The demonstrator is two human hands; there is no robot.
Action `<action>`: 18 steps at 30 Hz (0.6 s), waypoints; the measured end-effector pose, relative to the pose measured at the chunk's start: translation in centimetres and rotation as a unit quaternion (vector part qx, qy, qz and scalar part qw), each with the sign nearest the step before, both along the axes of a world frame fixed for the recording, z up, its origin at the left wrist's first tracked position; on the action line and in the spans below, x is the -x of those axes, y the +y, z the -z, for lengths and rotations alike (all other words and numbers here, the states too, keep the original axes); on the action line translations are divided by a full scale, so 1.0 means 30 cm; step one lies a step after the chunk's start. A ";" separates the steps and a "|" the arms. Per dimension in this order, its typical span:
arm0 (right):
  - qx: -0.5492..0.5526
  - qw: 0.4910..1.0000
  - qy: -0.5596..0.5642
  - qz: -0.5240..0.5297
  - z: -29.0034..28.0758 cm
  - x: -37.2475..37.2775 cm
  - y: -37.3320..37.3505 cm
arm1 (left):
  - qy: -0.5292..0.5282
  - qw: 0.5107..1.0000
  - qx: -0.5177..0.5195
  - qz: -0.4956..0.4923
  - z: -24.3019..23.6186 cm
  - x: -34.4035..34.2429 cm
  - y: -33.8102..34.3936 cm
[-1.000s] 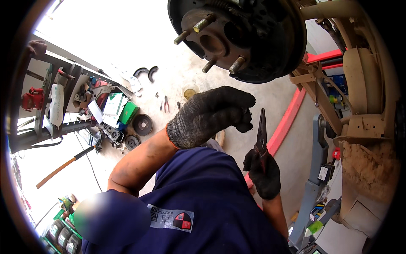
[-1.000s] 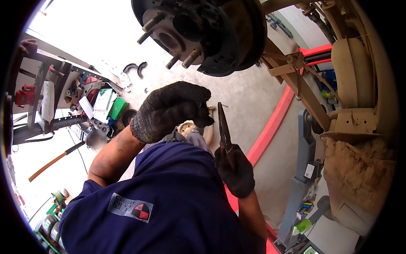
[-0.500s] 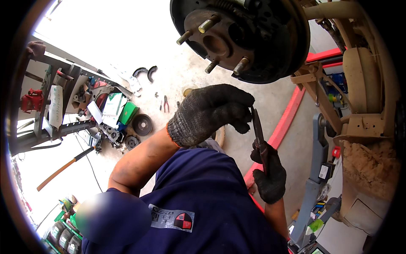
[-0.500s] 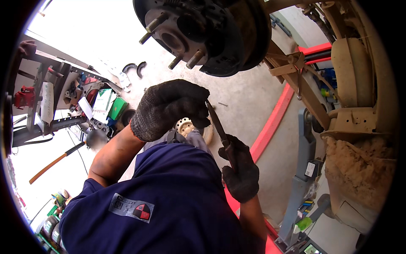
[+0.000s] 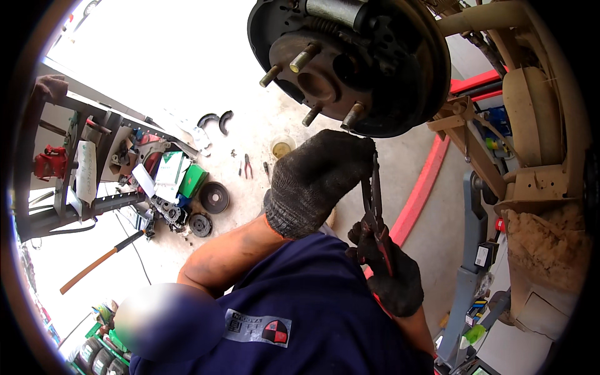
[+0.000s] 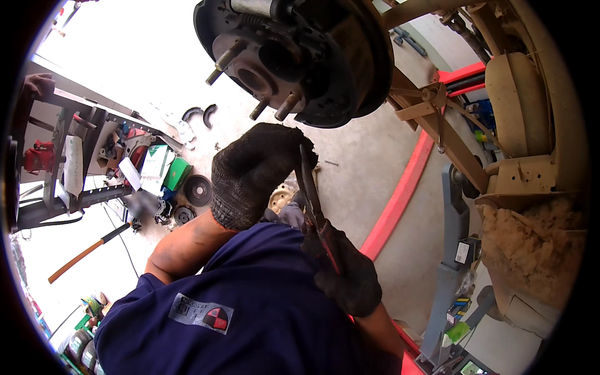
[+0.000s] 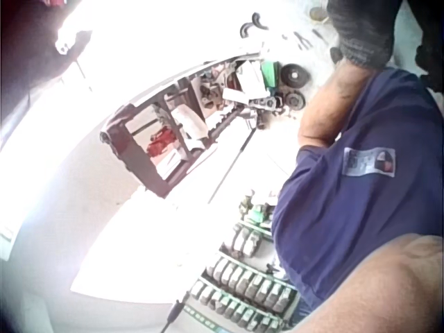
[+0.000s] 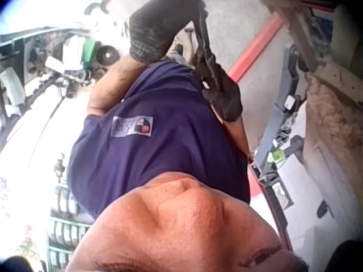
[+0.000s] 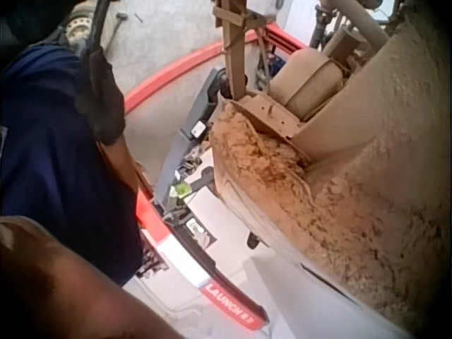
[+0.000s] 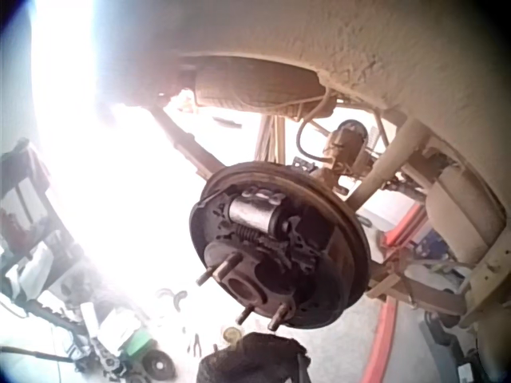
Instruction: The person works on a drum brake assembly under a vehicle, handling small springs and pins, then wipes the inside of the brake drum with a cloth.
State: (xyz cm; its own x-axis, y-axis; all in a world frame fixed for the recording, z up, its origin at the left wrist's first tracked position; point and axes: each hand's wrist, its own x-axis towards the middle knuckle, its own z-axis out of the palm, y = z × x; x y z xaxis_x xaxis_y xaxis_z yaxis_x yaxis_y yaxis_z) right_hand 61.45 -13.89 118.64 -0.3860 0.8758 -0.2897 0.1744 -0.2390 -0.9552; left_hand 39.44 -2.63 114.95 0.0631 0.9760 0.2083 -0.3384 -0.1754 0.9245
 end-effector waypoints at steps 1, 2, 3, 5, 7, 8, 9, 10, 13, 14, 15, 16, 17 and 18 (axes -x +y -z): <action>0.010 1.000 0.002 -0.004 -0.001 0.005 0.001 | 0.000 1.000 0.000 0.000 0.002 -0.005 -0.006; 0.020 1.000 0.003 -0.008 -0.003 0.010 0.002 | -0.045 0.999 0.019 0.002 0.008 -0.012 -0.012; 0.008 1.000 0.015 -0.007 -0.002 0.014 0.003 | -0.090 0.995 0.038 0.004 0.010 -0.017 -0.012; -0.004 1.000 0.028 -0.006 0.006 0.016 0.000 | -0.098 0.995 0.010 -0.013 0.001 -0.024 -0.002; 0.008 1.000 0.016 0.017 0.023 0.009 -0.013 | -0.108 0.994 -0.017 -0.030 -0.001 -0.021 0.007; 0.008 1.000 0.014 0.017 0.018 0.008 -0.015 | -0.077 0.997 -0.028 -0.015 0.001 -0.014 0.010; 0.038 0.999 0.016 0.024 0.011 0.007 -0.015 | -0.045 0.998 -0.040 0.000 0.003 -0.008 0.012; 0.053 0.998 0.019 0.029 0.005 0.009 -0.013 | -0.045 0.998 -0.039 0.000 0.003 0.000 0.012; 0.007 1.000 -0.021 0.010 -0.019 0.016 -0.009 | 0.028 0.997 -0.064 0.009 0.003 0.007 0.010; 0.008 1.000 -0.021 0.012 -0.015 0.019 -0.015 | 0.000 0.998 -0.069 0.016 0.007 0.001 0.008; 0.022 0.999 -0.015 0.036 -0.010 0.024 -0.025 | -0.028 0.997 -0.073 0.022 0.012 -0.003 0.005; 0.035 0.998 -0.011 0.060 -0.009 0.025 -0.031 | -0.029 0.997 -0.072 0.023 0.014 -0.003 0.006; 0.035 0.997 -0.012 0.061 -0.010 0.025 -0.031 | -0.037 0.995 -0.082 0.033 0.017 -0.003 0.009; 0.039 0.998 -0.015 0.056 -0.012 0.023 -0.029 | -0.044 0.994 -0.093 0.043 0.019 -0.001 0.012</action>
